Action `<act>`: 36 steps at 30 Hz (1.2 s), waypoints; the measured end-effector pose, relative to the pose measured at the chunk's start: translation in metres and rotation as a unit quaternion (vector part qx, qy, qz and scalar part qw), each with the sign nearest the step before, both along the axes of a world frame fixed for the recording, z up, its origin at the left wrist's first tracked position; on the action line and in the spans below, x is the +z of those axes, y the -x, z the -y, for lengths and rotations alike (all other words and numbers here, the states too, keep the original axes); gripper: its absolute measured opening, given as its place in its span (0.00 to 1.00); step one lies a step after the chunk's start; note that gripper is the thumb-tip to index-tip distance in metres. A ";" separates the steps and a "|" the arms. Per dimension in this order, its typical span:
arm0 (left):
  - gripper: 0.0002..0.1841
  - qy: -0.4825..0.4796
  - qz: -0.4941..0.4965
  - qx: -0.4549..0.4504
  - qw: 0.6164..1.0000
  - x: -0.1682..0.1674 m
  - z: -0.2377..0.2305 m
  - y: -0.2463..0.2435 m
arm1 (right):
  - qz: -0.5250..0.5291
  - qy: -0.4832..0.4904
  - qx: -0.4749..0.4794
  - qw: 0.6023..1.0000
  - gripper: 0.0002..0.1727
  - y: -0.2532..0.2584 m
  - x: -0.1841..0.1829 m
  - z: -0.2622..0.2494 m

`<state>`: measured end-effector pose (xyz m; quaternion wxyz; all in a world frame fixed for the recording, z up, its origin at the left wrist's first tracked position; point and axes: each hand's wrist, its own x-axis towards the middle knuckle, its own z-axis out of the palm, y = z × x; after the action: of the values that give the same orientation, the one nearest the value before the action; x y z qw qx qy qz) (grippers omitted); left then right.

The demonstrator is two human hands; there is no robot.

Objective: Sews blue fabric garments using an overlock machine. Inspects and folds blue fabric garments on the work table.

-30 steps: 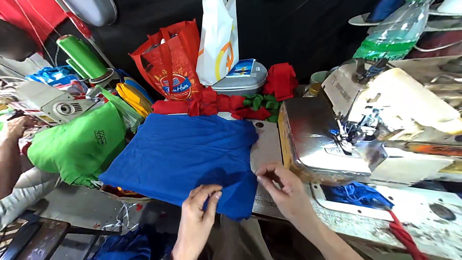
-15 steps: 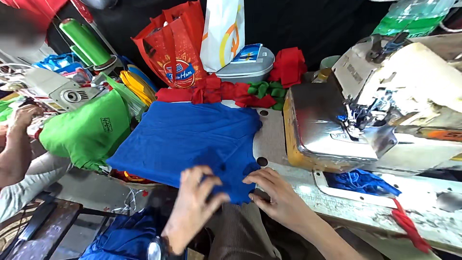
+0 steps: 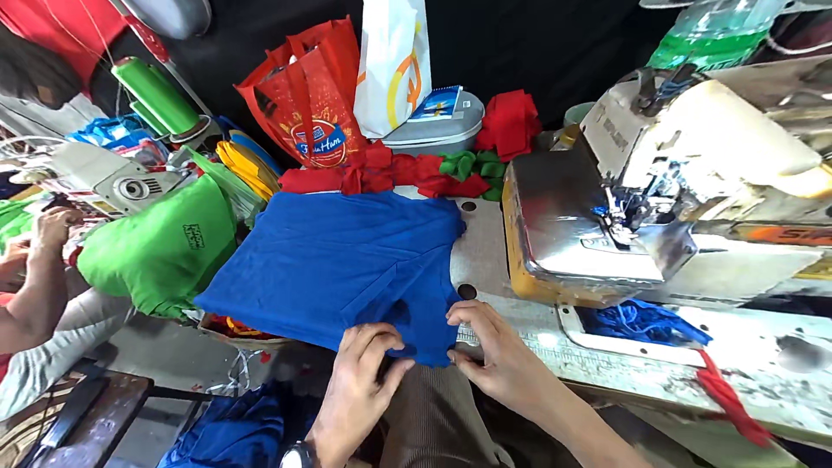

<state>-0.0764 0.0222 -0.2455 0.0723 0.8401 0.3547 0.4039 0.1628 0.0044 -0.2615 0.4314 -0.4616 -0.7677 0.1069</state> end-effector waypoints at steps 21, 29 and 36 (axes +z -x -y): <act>0.10 0.186 0.180 -0.003 0.966 0.008 -0.007 0.003 | 0.015 0.020 0.007 1.000 0.20 0.001 0.011 0.001; 0.08 0.233 0.258 0.019 0.937 0.015 -0.006 0.003 | -0.016 -0.009 -0.014 1.000 0.24 0.004 0.002 0.000; 0.07 0.220 0.329 0.009 0.919 0.025 -0.008 0.002 | -0.038 -0.005 -0.012 0.999 0.25 0.004 0.001 0.001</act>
<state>-0.0785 0.0302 -0.2210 0.3637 0.6199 0.3984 0.5699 0.1593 0.0030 -0.2600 0.4641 -0.4642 -0.7456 0.1155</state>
